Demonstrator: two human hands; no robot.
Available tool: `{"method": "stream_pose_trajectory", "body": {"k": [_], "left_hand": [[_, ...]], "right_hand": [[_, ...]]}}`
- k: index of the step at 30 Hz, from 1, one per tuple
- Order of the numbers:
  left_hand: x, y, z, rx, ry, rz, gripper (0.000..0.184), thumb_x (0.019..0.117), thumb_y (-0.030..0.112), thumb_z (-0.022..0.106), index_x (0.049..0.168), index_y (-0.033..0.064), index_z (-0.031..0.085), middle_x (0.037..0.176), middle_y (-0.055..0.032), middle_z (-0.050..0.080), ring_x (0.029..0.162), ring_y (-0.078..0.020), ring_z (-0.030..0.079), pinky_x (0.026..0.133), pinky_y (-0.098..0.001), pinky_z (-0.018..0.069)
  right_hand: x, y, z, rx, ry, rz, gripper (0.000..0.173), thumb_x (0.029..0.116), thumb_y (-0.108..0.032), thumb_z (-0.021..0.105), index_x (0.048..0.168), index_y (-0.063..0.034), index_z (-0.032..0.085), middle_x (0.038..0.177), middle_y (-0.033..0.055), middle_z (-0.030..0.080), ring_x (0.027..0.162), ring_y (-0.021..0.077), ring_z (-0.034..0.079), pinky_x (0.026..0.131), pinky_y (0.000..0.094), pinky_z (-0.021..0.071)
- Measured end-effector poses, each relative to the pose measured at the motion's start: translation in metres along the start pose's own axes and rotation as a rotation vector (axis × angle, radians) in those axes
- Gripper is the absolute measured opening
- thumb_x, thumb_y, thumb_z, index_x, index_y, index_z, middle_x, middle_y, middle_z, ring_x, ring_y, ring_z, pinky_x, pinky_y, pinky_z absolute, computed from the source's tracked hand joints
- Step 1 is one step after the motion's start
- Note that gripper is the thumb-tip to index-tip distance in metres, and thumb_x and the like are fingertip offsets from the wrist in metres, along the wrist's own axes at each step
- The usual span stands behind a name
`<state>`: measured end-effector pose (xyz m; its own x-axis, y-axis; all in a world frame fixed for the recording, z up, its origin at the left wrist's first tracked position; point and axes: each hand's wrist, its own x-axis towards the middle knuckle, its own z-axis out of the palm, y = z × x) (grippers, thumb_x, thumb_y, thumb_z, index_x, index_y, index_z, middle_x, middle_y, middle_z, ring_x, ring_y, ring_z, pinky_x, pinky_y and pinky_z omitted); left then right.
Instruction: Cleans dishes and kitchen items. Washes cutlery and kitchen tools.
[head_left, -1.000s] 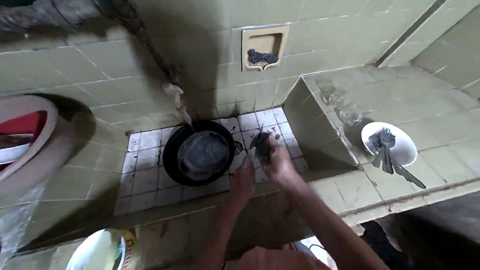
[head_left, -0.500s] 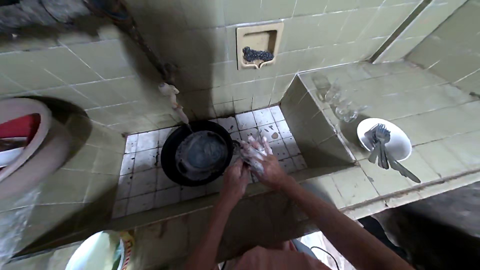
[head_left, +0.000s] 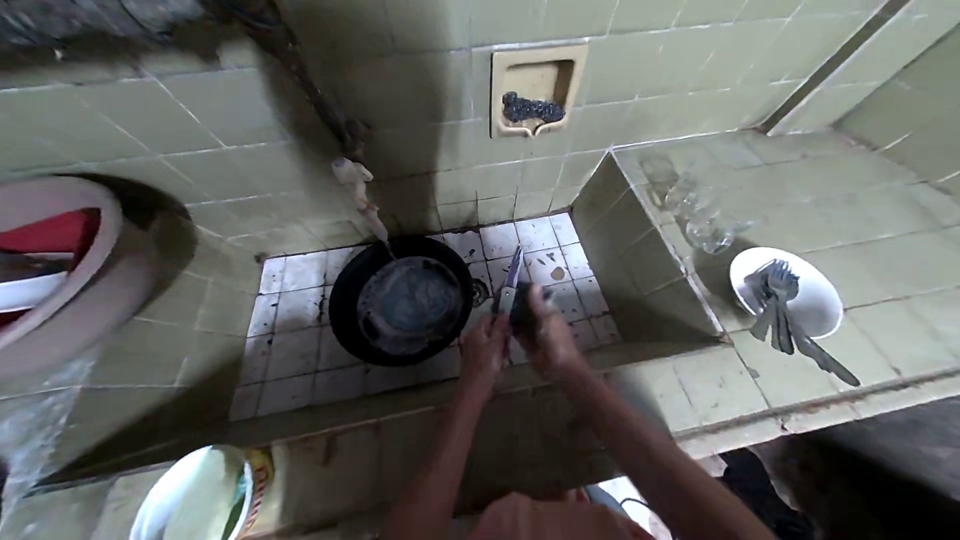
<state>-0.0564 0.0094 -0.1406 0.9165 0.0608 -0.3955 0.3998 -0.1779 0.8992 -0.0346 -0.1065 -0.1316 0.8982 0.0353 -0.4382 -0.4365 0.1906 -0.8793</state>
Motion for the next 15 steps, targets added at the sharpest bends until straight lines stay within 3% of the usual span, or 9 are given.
{"method": "stream_pose_trajectory", "body": {"k": [1,4,6,7,8,10,12,13,15], "left_hand": [[0.0,0.0,0.006,0.061,0.025,0.032,0.038,0.1112,0.029,0.043,0.122,-0.0023,0.063,0.088,-0.0148,0.063,0.069,-0.0201,0.058,0.065,-0.0372,0.0516],[-0.003,0.003,0.015,0.231,0.015,0.091,0.038,0.1119,0.019,0.039,0.122,-0.0086,0.063,0.104,-0.0266,0.066,0.093,-0.0354,0.065,0.087,-0.0512,0.053],[-0.004,0.005,0.014,0.2,-0.034,0.02,0.037,0.1119,0.022,0.04,0.125,-0.0051,0.062,0.101,-0.0217,0.067,0.088,-0.0287,0.065,0.082,-0.0448,0.0546],[-0.007,0.004,0.013,0.114,-0.073,-0.006,0.035,0.1116,0.023,0.042,0.128,-0.001,0.061,0.096,-0.0147,0.066,0.078,-0.0197,0.064,0.073,-0.0363,0.0555],[-0.011,0.001,0.01,0.033,-0.124,-0.006,0.034,0.1107,0.021,0.044,0.133,0.001,0.06,0.099,-0.0129,0.068,0.077,-0.017,0.067,0.073,-0.0344,0.0582],[-0.013,-0.008,0.001,-0.069,-0.1,0.057,0.034,0.1093,0.022,0.048,0.13,-0.0003,0.064,0.106,-0.0127,0.073,0.082,-0.0173,0.072,0.078,-0.0352,0.0605],[-0.004,-0.013,-0.01,-0.173,-0.104,0.121,0.041,0.1097,0.022,0.045,0.145,0.0028,0.049,0.131,-0.0141,0.064,0.103,-0.0222,0.07,0.091,-0.0399,0.0577],[0.004,-0.012,-0.014,-0.229,-0.14,0.145,0.046,0.1099,0.026,0.044,0.153,0.0086,0.041,0.143,-0.0121,0.057,0.116,-0.0238,0.065,0.098,-0.0423,0.055],[0.017,-0.007,-0.018,-0.288,-0.248,0.157,0.051,0.1088,0.036,0.043,0.157,0.0214,0.037,0.152,-0.0042,0.049,0.125,-0.0212,0.058,0.101,-0.0421,0.0516]], "right_hand": [[-0.01,0.002,0.014,0.016,-0.009,0.005,0.04,0.1099,-0.043,0.04,0.129,-0.0103,0.054,0.091,0.0024,0.063,0.072,0.0092,0.059,0.063,0.0286,0.0521],[0.0,0.005,0.029,0.118,0.077,0.008,0.029,0.1053,-0.014,0.055,0.133,-0.005,0.052,0.1,0.0083,0.065,0.083,0.0139,0.064,0.074,0.0326,0.0551],[0.012,0.003,0.027,0.127,0.121,-0.044,0.026,0.104,-0.009,0.056,0.129,-0.0014,0.054,0.095,0.0094,0.066,0.08,0.0152,0.065,0.073,0.0323,0.0557],[0.018,0.001,0.023,0.102,0.136,-0.09,0.024,0.1044,-0.009,0.056,0.126,-0.0007,0.056,0.09,0.0079,0.066,0.074,0.0137,0.064,0.069,0.0312,0.055],[0.024,0.0,0.016,0.074,0.143,-0.126,0.024,0.1057,-0.012,0.053,0.126,-0.0009,0.056,0.083,0.0052,0.062,0.065,0.0107,0.059,0.061,0.0287,0.0522],[0.036,-0.002,0.006,0.082,0.144,-0.094,0.022,0.1103,-0.025,0.045,0.116,-0.0046,0.053,0.068,0.0002,0.054,0.047,0.0065,0.046,0.043,0.023,0.0424],[0.037,-0.004,0.003,0.042,0.14,0.046,0.039,0.1103,-0.043,0.039,0.11,-0.0067,0.052,0.063,0.0008,0.05,0.043,0.0085,0.042,0.039,0.0242,0.0385],[0.032,-0.006,0.004,-0.02,0.124,0.124,0.047,0.1092,-0.05,0.038,0.115,-0.0056,0.054,0.066,0.0034,0.05,0.046,0.0119,0.043,0.042,0.0282,0.0393],[0.028,-0.003,0.01,-0.101,0.049,0.244,0.055,0.107,-0.059,0.034,0.113,-0.0087,0.056,0.068,0.0035,0.049,0.048,0.0125,0.042,0.042,0.0288,0.0375]]}}
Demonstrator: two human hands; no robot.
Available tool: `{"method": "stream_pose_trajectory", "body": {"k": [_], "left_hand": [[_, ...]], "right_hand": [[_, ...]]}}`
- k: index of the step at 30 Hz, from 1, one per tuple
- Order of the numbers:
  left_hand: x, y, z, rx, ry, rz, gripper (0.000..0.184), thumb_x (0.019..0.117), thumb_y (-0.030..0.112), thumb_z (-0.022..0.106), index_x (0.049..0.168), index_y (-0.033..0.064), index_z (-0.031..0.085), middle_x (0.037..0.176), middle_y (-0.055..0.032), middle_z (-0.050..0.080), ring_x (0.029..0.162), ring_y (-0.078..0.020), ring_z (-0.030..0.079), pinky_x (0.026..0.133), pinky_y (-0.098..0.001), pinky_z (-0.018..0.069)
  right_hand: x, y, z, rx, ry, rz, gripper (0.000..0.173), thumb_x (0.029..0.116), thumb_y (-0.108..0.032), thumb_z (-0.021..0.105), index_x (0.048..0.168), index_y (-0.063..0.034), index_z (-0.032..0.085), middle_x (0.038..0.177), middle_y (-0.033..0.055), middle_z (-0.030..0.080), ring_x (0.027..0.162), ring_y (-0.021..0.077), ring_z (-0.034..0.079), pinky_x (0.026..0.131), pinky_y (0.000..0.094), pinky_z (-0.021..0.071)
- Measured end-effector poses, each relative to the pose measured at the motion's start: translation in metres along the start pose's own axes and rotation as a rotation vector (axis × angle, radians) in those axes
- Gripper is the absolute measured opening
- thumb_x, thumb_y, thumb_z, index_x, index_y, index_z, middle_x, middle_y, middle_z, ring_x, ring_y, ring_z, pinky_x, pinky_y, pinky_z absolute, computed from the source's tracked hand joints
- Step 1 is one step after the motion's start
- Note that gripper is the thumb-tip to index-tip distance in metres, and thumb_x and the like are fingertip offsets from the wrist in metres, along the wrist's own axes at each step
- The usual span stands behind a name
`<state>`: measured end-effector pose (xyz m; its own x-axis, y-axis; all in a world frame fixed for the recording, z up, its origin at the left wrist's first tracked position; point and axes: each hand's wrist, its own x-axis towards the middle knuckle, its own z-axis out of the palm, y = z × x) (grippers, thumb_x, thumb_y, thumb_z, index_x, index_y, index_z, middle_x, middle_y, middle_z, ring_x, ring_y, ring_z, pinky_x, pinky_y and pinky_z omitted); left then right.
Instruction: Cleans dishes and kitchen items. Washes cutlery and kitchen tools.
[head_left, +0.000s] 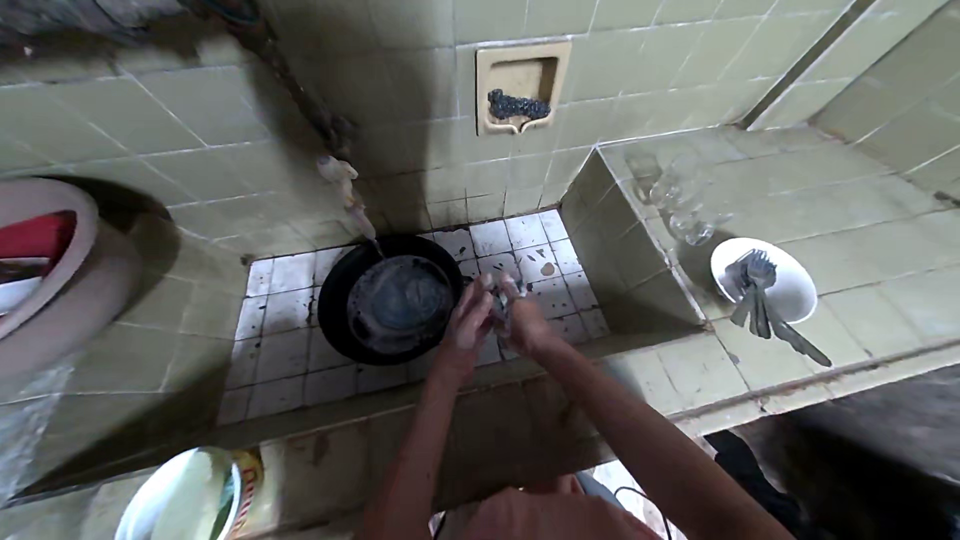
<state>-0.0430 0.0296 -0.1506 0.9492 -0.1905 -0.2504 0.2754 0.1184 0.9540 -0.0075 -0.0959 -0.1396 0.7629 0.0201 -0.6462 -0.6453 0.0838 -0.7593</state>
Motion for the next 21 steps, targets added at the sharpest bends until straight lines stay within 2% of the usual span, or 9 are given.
{"method": "stream_pose_trajectory", "body": {"k": [2,4,5,8,11,13,15,17,21], "left_hand": [[0.011,-0.001,-0.005,-0.006,-0.092,0.021,0.044,0.108,0.039,0.044,0.151,0.0271,0.048,0.143,0.0006,0.058,0.111,-0.0153,0.063,0.085,-0.0351,0.0562],[0.02,-0.002,-0.006,-0.073,-0.131,0.051,0.041,0.1068,0.039,0.044,0.145,0.0253,0.054,0.132,-0.0011,0.065,0.097,-0.0141,0.067,0.071,-0.0298,0.058],[0.023,-0.002,-0.004,-0.148,-0.135,0.05,0.04,0.1065,0.036,0.045,0.143,0.0228,0.054,0.133,-0.0027,0.065,0.099,-0.0149,0.068,0.072,-0.0294,0.0589],[0.023,-0.009,0.007,-0.393,0.021,0.012,0.031,0.1081,0.028,0.042,0.13,0.0155,0.059,0.128,-0.0034,0.069,0.102,-0.0133,0.07,0.074,-0.0281,0.0597],[0.025,-0.012,0.009,-0.458,0.185,0.018,0.026,0.1075,0.023,0.044,0.115,0.0101,0.065,0.11,-0.005,0.073,0.096,-0.0141,0.071,0.078,-0.0313,0.0604],[0.028,-0.016,0.005,-0.423,0.263,0.016,0.028,0.1091,0.024,0.043,0.119,0.0066,0.062,0.105,-0.0049,0.072,0.094,-0.0142,0.07,0.082,-0.0327,0.0596],[0.029,-0.013,0.005,-0.445,0.339,-0.039,0.03,0.1111,0.024,0.04,0.126,0.0033,0.055,0.107,-0.0059,0.07,0.093,-0.0137,0.07,0.083,-0.0311,0.0595],[0.026,-0.006,0.015,-0.488,0.449,-0.097,0.034,0.1118,0.024,0.039,0.133,0.0005,0.05,0.114,-0.01,0.068,0.097,-0.0161,0.07,0.085,-0.032,0.0585],[0.02,-0.01,0.029,-0.408,0.445,-0.116,0.04,0.1121,0.028,0.036,0.143,0.0049,0.047,0.124,-0.0091,0.064,0.104,-0.0144,0.065,0.089,-0.0327,0.0546]], "right_hand": [[-0.007,-0.001,0.002,-0.015,-0.102,0.098,0.053,0.1073,-0.058,0.033,0.106,-0.0109,0.057,0.068,0.002,0.05,0.049,0.0114,0.044,0.042,0.0276,0.0385],[-0.004,-0.002,-0.002,0.021,-0.207,0.171,0.052,0.1065,-0.058,0.034,0.097,-0.012,0.055,0.063,-0.0001,0.047,0.044,0.0088,0.041,0.039,0.0242,0.0365],[0.0,-0.001,-0.005,0.035,-0.258,0.183,0.052,0.1063,-0.059,0.034,0.096,-0.0128,0.055,0.063,-0.0008,0.048,0.044,0.0079,0.042,0.039,0.0229,0.0375],[0.0,0.001,-0.016,-0.167,-0.331,0.132,0.058,0.1054,-0.063,0.031,0.107,-0.0113,0.057,0.067,0.002,0.052,0.048,0.0104,0.047,0.042,0.0251,0.0413],[-0.019,-0.001,-0.024,-0.402,-0.31,-0.057,0.062,0.1079,-0.057,0.033,0.131,-0.0052,0.057,0.09,0.0118,0.061,0.069,0.0182,0.058,0.062,0.035,0.0523],[-0.029,0.002,-0.024,-0.61,-0.28,-0.283,0.047,0.1103,-0.039,0.043,0.126,0.0011,0.059,0.096,0.0162,0.063,0.08,0.0224,0.062,0.073,0.0386,0.0535],[-0.043,0.003,-0.02,-0.949,-0.23,-0.415,0.036,0.106,-0.016,0.053,0.136,0.0042,0.056,0.12,0.027,0.065,0.108,0.0394,0.066,0.094,0.0535,0.0522],[-0.042,0.017,-0.018,-1.179,-0.144,-0.524,0.044,0.1026,-0.007,0.054,0.145,0.0034,0.051,0.128,0.0313,0.061,0.113,0.0477,0.064,0.094,0.0592,0.052],[-0.028,0.014,-0.012,-1.248,-0.111,-0.456,0.046,0.1033,-0.012,0.055,0.147,0.0001,0.048,0.122,0.0273,0.065,0.107,0.0439,0.067,0.089,0.0576,0.0543]]}}
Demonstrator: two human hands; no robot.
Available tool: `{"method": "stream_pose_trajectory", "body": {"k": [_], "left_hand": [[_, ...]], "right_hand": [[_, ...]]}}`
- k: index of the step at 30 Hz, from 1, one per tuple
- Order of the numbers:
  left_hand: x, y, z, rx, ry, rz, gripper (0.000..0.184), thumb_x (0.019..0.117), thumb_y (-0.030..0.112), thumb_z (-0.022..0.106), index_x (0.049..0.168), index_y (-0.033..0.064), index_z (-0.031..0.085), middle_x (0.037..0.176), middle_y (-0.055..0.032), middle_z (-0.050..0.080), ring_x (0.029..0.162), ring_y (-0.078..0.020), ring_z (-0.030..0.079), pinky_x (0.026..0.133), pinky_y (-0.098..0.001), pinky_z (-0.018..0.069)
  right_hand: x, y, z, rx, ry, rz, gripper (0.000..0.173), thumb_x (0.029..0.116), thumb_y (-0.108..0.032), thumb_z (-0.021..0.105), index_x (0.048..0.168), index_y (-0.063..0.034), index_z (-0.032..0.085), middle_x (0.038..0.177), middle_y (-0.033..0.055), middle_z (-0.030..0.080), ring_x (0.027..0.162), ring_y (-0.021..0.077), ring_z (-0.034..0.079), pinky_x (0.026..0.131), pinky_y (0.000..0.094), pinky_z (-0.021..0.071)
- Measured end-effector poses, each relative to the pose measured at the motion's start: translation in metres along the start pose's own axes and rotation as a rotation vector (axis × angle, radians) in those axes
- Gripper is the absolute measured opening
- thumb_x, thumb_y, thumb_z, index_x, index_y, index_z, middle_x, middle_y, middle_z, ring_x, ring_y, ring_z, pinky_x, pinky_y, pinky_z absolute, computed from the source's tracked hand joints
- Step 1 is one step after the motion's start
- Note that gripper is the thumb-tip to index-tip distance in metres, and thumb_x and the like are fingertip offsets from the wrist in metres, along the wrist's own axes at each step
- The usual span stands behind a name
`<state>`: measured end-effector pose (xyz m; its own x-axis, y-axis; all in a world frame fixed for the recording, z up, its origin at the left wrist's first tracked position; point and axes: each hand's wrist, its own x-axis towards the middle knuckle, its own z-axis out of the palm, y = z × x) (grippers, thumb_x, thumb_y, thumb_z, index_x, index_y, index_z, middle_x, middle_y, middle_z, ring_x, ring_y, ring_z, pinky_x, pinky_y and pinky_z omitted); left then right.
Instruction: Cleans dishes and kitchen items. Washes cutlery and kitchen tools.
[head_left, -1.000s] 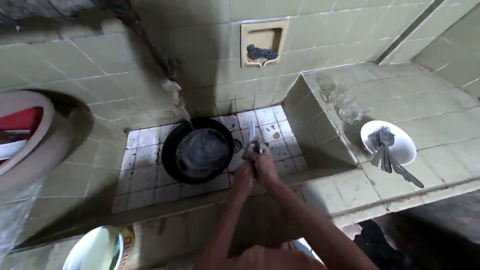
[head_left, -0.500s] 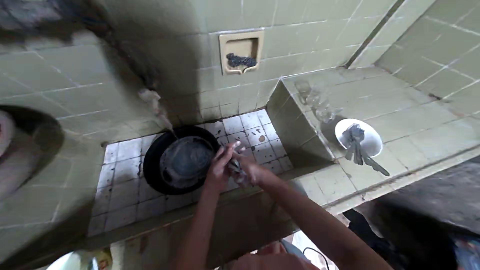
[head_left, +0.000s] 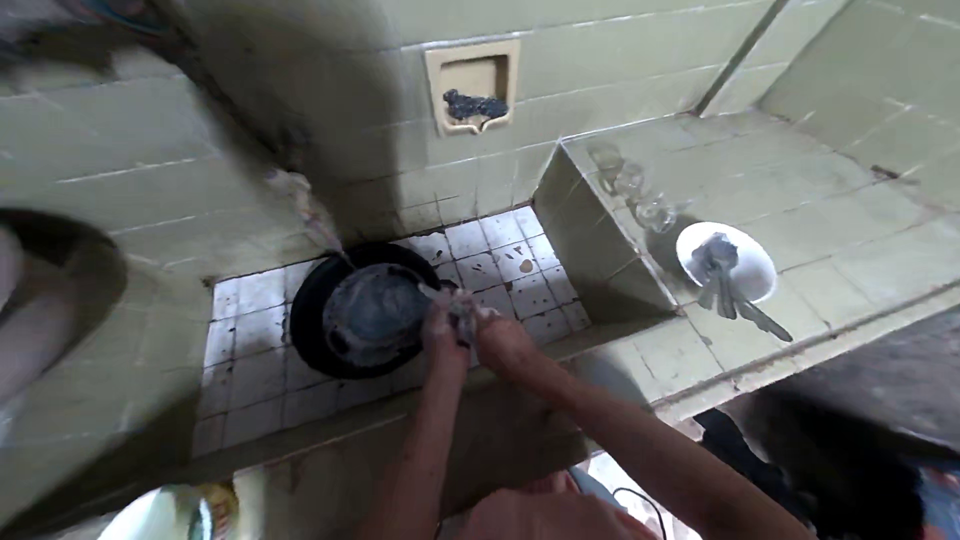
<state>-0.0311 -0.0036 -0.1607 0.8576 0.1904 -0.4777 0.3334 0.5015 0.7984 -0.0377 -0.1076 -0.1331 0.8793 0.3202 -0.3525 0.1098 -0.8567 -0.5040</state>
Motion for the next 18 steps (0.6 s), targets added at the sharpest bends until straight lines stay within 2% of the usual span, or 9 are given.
{"method": "stream_pose_trajectory", "body": {"k": [3,5,7,8,11,13,15,16,18], "left_hand": [[0.013,-0.004,-0.003,0.085,-0.123,-0.195,0.032,0.1104,0.03,0.041,0.124,0.0073,0.059,0.1,-0.0058,0.068,0.08,-0.0122,0.065,0.07,-0.0293,0.0552],[0.013,0.0,-0.005,0.073,-0.096,-0.271,0.032,0.1108,0.031,0.039,0.124,0.0074,0.058,0.096,-0.0062,0.064,0.078,-0.0135,0.062,0.069,-0.0299,0.0529],[0.015,0.002,0.001,0.029,-0.015,-0.172,0.029,0.1095,0.023,0.042,0.119,0.0027,0.061,0.09,-0.0065,0.064,0.074,-0.0134,0.061,0.069,-0.0297,0.0537],[0.014,0.002,0.002,-0.004,-0.019,-0.116,0.027,0.1087,0.019,0.041,0.118,0.0021,0.06,0.091,-0.0057,0.062,0.076,-0.0131,0.061,0.07,-0.0303,0.0534],[0.011,0.005,0.009,-0.095,-0.014,0.016,0.026,0.1095,0.021,0.042,0.12,0.0033,0.059,0.104,-0.0055,0.067,0.091,-0.0121,0.066,0.08,-0.0311,0.0564],[0.012,0.0,0.007,-0.015,-0.072,0.162,0.037,0.1123,0.024,0.031,0.13,-0.0008,0.053,0.12,-0.0104,0.067,0.109,-0.0155,0.064,0.096,-0.036,0.053],[0.011,-0.002,0.006,0.116,-0.099,0.309,0.045,0.1132,0.027,0.026,0.135,-0.0051,0.05,0.125,-0.0153,0.067,0.116,-0.0198,0.064,0.102,-0.0395,0.0511],[0.011,0.0,0.003,0.176,-0.116,0.38,0.047,0.1133,0.026,0.025,0.137,-0.006,0.048,0.126,-0.0155,0.067,0.116,-0.0202,0.065,0.103,-0.0398,0.051],[0.022,0.006,-0.012,0.143,-0.147,0.427,0.045,0.1121,0.026,0.026,0.139,-0.0051,0.044,0.127,-0.0138,0.066,0.116,-0.0194,0.065,0.102,-0.0396,0.0514]], "right_hand": [[0.018,0.008,-0.006,0.012,-0.072,0.019,0.043,0.1047,-0.018,0.054,0.143,0.0019,0.051,0.122,0.0275,0.065,0.11,0.0442,0.066,0.092,0.06,0.052],[0.027,0.015,0.0,0.012,-0.032,0.019,0.045,0.1043,-0.024,0.055,0.142,0.0003,0.055,0.124,0.0267,0.066,0.113,0.0442,0.065,0.095,0.0608,0.0508],[0.033,0.02,0.003,0.133,0.101,0.05,0.043,0.1037,-0.032,0.059,0.129,0.0029,0.063,0.111,0.0286,0.069,0.107,0.0457,0.068,0.092,0.0625,0.0508],[0.037,0.022,0.008,0.284,0.191,0.09,0.041,0.1026,-0.033,0.061,0.121,0.0038,0.067,0.104,0.0271,0.07,0.101,0.0424,0.069,0.09,0.06,0.0524],[0.057,0.018,0.03,0.942,0.467,0.236,0.033,0.1024,-0.032,0.063,0.101,0.0017,0.066,0.08,0.0108,0.064,0.069,0.0191,0.061,0.066,0.0403,0.0527],[0.063,0.005,0.036,1.269,0.489,0.388,0.042,0.1068,-0.037,0.054,0.11,0.0033,0.063,0.086,0.0122,0.066,0.072,0.0185,0.064,0.067,0.039,0.0567],[0.059,-0.003,0.035,1.58,0.403,0.546,0.056,0.1095,-0.046,0.041,0.135,0.0022,0.053,0.114,0.02,0.064,0.097,0.0269,0.064,0.085,0.0464,0.0547],[0.056,-0.006,0.034,1.742,0.356,0.592,0.057,0.1097,-0.05,0.035,0.138,-0.0029,0.05,0.116,0.0169,0.062,0.096,0.0239,0.061,0.082,0.0429,0.0533],[0.055,-0.006,0.033,1.936,0.332,0.651,0.047,0.1097,-0.05,0.032,0.121,-0.0086,0.05,0.091,0.0074,0.053,0.069,0.015,0.052,0.058,0.032,0.0477]]}}
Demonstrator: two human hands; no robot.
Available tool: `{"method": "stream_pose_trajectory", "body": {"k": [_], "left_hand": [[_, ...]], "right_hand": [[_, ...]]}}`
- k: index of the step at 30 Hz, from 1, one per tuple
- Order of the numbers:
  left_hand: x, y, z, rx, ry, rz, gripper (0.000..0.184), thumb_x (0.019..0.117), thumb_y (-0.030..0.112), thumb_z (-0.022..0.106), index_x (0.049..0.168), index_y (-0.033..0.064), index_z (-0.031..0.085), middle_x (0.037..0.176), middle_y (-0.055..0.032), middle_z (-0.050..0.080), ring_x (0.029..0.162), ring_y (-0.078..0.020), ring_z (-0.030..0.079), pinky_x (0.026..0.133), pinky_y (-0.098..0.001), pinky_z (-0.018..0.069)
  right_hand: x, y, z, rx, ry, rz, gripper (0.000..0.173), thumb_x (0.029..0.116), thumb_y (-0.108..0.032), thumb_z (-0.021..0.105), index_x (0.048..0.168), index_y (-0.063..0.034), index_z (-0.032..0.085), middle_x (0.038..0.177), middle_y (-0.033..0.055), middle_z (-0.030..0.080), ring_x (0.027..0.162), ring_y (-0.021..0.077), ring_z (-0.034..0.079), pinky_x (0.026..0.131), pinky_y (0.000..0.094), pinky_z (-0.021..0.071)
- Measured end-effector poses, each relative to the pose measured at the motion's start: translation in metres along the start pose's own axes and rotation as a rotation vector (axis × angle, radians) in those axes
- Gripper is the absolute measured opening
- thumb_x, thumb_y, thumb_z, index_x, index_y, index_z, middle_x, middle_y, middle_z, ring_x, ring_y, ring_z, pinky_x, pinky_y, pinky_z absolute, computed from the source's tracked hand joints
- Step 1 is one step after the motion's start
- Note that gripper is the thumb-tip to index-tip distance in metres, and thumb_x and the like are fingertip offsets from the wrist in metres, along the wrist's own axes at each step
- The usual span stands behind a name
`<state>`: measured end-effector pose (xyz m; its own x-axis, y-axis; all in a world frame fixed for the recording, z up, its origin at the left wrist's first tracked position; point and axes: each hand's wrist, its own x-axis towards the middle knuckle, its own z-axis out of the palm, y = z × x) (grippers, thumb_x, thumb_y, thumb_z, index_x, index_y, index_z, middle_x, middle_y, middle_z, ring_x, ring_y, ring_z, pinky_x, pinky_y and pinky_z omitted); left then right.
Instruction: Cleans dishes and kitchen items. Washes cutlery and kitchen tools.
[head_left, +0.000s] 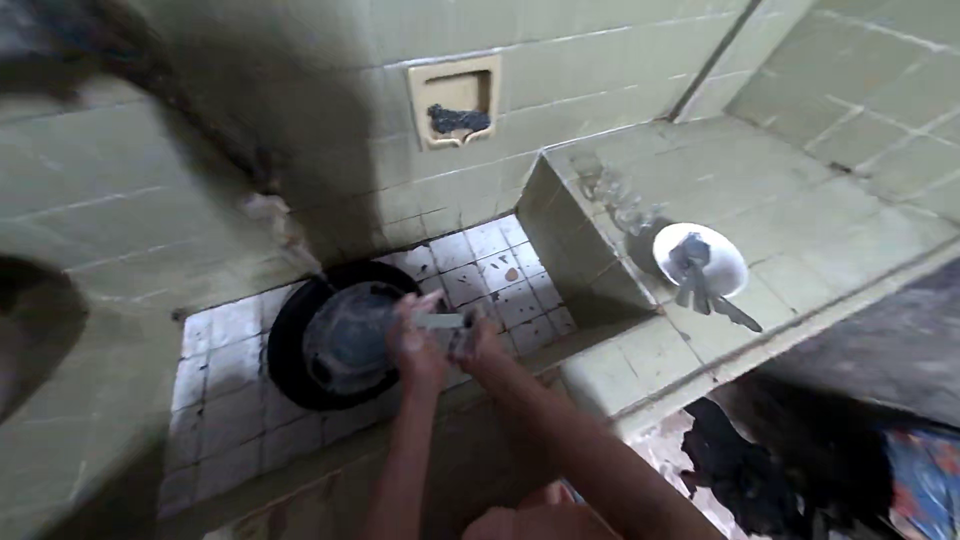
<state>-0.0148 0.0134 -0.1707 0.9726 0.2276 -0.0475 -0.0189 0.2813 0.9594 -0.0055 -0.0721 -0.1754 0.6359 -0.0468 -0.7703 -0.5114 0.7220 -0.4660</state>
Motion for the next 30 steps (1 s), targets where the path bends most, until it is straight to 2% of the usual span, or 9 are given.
{"method": "stream_pose_trajectory", "body": {"k": [2,5,9,13,15,17,20,24,30], "left_hand": [[0.019,0.001,-0.025,-0.091,0.089,-0.093,0.041,0.1127,0.028,0.028,0.14,0.0001,0.041,0.117,-0.0084,0.065,0.101,-0.0169,0.068,0.092,-0.0382,0.0572],[0.052,-0.017,-0.083,0.171,0.277,-0.357,0.03,0.1122,0.025,0.036,0.124,0.0012,0.05,0.082,-0.0027,0.057,0.061,-0.0103,0.054,0.057,-0.0278,0.0508],[0.07,-0.052,-0.155,0.487,0.203,-0.581,0.03,0.1002,0.003,0.051,0.128,-0.0086,0.051,0.107,-0.0199,0.058,0.083,-0.0234,0.057,0.074,-0.0387,0.0522],[0.054,-0.032,-0.147,0.848,0.108,-0.591,0.042,0.1067,0.013,0.048,0.141,-0.0107,0.046,0.142,-0.0298,0.05,0.124,-0.0383,0.053,0.103,-0.0525,0.0447],[0.052,-0.026,-0.129,1.077,0.005,-0.497,0.049,0.1076,0.022,0.05,0.143,-0.0114,0.045,0.145,-0.0329,0.048,0.133,-0.0435,0.049,0.109,-0.0566,0.0407],[0.047,-0.015,-0.09,1.195,-0.139,-0.253,0.055,0.107,0.023,0.052,0.148,-0.0115,0.039,0.147,-0.0371,0.043,0.139,-0.0502,0.043,0.114,-0.0613,0.0348],[0.022,0.012,0.023,1.012,-0.33,0.051,0.039,0.1048,0.013,0.055,0.137,-0.0077,0.055,0.134,-0.0322,0.057,0.125,-0.0471,0.057,0.106,-0.0631,0.0436],[-0.025,0.039,0.18,0.893,-0.763,0.156,0.027,0.1069,0.013,0.051,0.119,-0.0031,0.07,0.12,-0.0224,0.068,0.113,-0.0354,0.066,0.101,-0.0544,0.0502],[-0.055,0.006,0.331,1.086,-1.061,0.133,0.049,0.1048,0.041,0.054,0.109,-0.0061,0.069,0.121,-0.0273,0.064,0.12,-0.0423,0.06,0.101,-0.0583,0.0472]], "right_hand": [[-0.014,-0.014,-0.004,-0.071,0.011,-0.019,0.042,0.1094,-0.049,0.038,0.11,-0.0093,0.051,0.075,0.0036,0.048,0.052,0.0111,0.045,0.046,0.026,0.0425],[-0.057,-0.054,-0.027,-0.458,-0.027,-0.153,0.043,0.1071,-0.049,0.046,0.121,-0.0095,0.057,0.079,0.0046,0.053,0.055,0.0114,0.046,0.048,0.0265,0.0407],[-0.089,-0.102,-0.076,-0.474,-0.124,-0.364,0.021,0.1074,-0.018,0.052,0.122,-0.0047,0.058,0.082,0.0068,0.065,0.058,0.0113,0.06,0.053,0.0253,0.0524],[-0.12,-0.142,-0.146,-0.542,-0.056,-0.55,0.028,0.1075,-0.031,0.052,0.129,-0.0133,0.059,0.093,0.0054,0.07,0.07,0.0141,0.067,0.063,0.0304,0.0584],[-0.134,-0.163,-0.167,-0.472,0.046,-0.684,0.025,0.1081,-0.026,0.051,0.127,-0.0106,0.058,0.094,0.0048,0.07,0.073,0.0145,0.068,0.067,0.0322,0.0602],[-0.137,-0.184,-0.177,-0.295,0.228,-0.836,0.021,0.1062,-0.013,0.053,0.125,-0.0032,0.055,0.095,0.0075,0.07,0.075,0.0168,0.07,0.068,0.0354,0.0625],[-0.135,-0.205,-0.206,-0.072,0.397,-0.959,0.024,0.1043,-0.007,0.054,0.127,-0.0006,0.052,0.097,0.0123,0.07,0.076,0.0215,0.072,0.067,0.039,0.0639],[-0.146,-0.214,-0.225,0.022,0.442,-0.926,0.024,0.106,-0.011,0.052,0.129,-0.0049,0.05,0.1,0.01,0.067,0.077,0.0196,0.071,0.067,0.0373,0.0629],[-0.152,-0.211,-0.243,0.039,0.454,-0.963,0.021,0.1048,-0.008,0.054,0.124,-0.0013,0.053,0.092,0.0135,0.07,0.071,0.0235,0.072,0.065,0.0395,0.0638]]}}
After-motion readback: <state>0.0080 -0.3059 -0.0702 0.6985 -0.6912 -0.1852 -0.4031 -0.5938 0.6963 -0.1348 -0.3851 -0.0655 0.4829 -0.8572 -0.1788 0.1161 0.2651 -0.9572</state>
